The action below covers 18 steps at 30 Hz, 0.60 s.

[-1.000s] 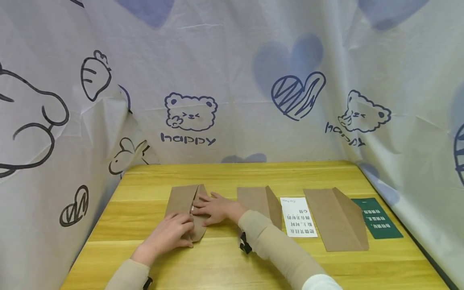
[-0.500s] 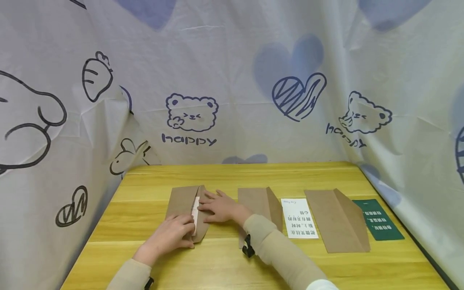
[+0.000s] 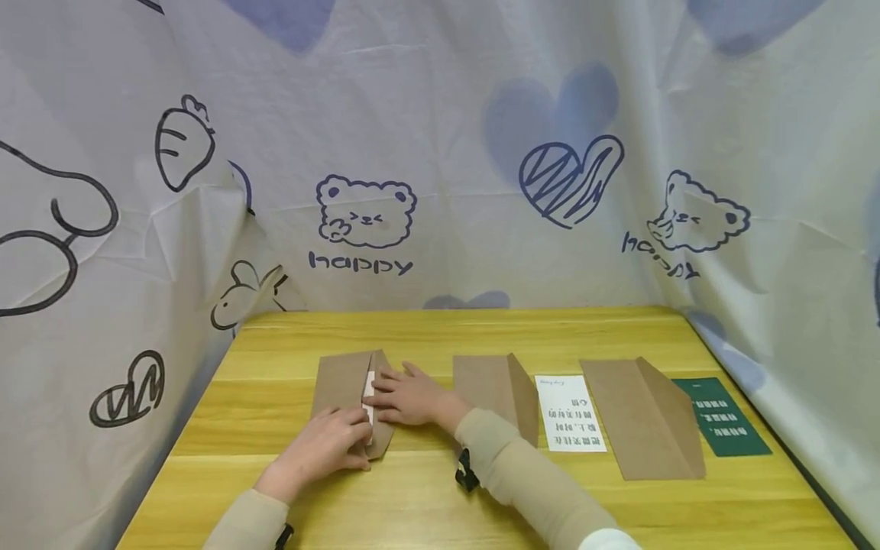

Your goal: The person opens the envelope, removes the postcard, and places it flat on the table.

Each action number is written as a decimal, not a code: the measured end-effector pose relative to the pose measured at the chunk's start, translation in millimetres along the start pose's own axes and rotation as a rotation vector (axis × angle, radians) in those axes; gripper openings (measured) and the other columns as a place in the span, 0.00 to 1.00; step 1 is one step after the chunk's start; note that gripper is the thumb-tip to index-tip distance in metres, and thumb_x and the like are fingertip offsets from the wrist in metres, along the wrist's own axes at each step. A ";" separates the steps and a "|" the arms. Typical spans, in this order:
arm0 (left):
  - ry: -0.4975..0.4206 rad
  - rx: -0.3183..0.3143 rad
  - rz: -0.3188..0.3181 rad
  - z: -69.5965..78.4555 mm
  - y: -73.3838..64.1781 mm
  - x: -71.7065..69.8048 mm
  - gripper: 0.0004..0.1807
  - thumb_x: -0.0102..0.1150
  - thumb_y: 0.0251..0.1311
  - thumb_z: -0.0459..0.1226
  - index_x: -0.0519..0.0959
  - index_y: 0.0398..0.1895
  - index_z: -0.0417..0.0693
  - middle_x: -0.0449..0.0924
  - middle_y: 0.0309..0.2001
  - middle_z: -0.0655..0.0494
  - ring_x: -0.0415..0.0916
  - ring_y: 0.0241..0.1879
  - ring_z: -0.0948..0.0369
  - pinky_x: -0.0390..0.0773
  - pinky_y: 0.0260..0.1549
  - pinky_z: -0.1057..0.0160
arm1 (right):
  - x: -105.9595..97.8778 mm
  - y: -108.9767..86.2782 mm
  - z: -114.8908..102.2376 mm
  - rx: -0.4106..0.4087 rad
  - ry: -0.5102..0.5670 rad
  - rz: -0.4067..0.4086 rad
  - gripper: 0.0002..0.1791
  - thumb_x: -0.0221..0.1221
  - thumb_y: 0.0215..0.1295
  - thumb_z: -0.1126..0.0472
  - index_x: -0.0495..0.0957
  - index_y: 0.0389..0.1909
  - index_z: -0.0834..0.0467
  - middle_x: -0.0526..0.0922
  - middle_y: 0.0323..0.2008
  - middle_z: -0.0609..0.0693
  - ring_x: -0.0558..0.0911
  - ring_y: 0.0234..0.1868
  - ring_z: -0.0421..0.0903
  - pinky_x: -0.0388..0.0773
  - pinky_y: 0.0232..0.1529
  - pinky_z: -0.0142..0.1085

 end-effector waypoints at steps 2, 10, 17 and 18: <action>0.005 -0.001 0.002 -0.3 0.8 0.6 0.19 0.73 0.39 0.57 0.76 0.27 0.60 0.74 0.35 0.68 0.73 0.35 0.68 0.77 0.46 0.51 | -0.1 1.3 3.2 0.023 0.002 0.001 0.27 0.36 0.75 0.37 0.56 0.73 0.32 0.56 0.76 0.41 0.50 0.78 0.47 0.49 0.75 0.55; 0.018 0.014 0.020 0.6 0.6 -1.3 0.20 0.73 0.37 0.57 0.75 0.26 0.61 0.73 0.34 0.68 0.72 0.33 0.69 0.77 0.45 0.52 | 1.5 1.0 7.6 0.051 0.015 -0.013 0.29 0.35 0.74 0.34 0.58 0.73 0.34 0.57 0.75 0.39 0.48 0.79 0.47 0.48 0.76 0.54; 0.003 -0.006 -0.004 1.2 2.3 -0.6 0.20 0.74 0.37 0.56 0.74 0.24 0.59 0.74 0.34 0.67 0.71 0.33 0.69 0.77 0.44 0.52 | 1.5 -9.7 11.9 0.047 0.094 -0.004 0.27 0.39 0.74 0.37 0.66 0.69 0.37 0.62 0.73 0.39 0.49 0.79 0.46 0.48 0.76 0.54; 0.001 -0.011 -0.014 0.9 2.7 0.1 0.20 0.74 0.37 0.55 0.74 0.24 0.59 0.74 0.34 0.67 0.71 0.33 0.68 0.77 0.44 0.52 | 1.5 -11.6 13.0 0.046 0.105 -0.004 0.26 0.40 0.74 0.37 0.67 0.69 0.37 0.63 0.73 0.39 0.49 0.79 0.46 0.48 0.76 0.54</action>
Point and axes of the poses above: each hand's wrist, its own y-axis towards the middle knuckle, its own x-axis out of the palm, z = x × y, the point moved 7 cm from there along y, towards the middle knuckle
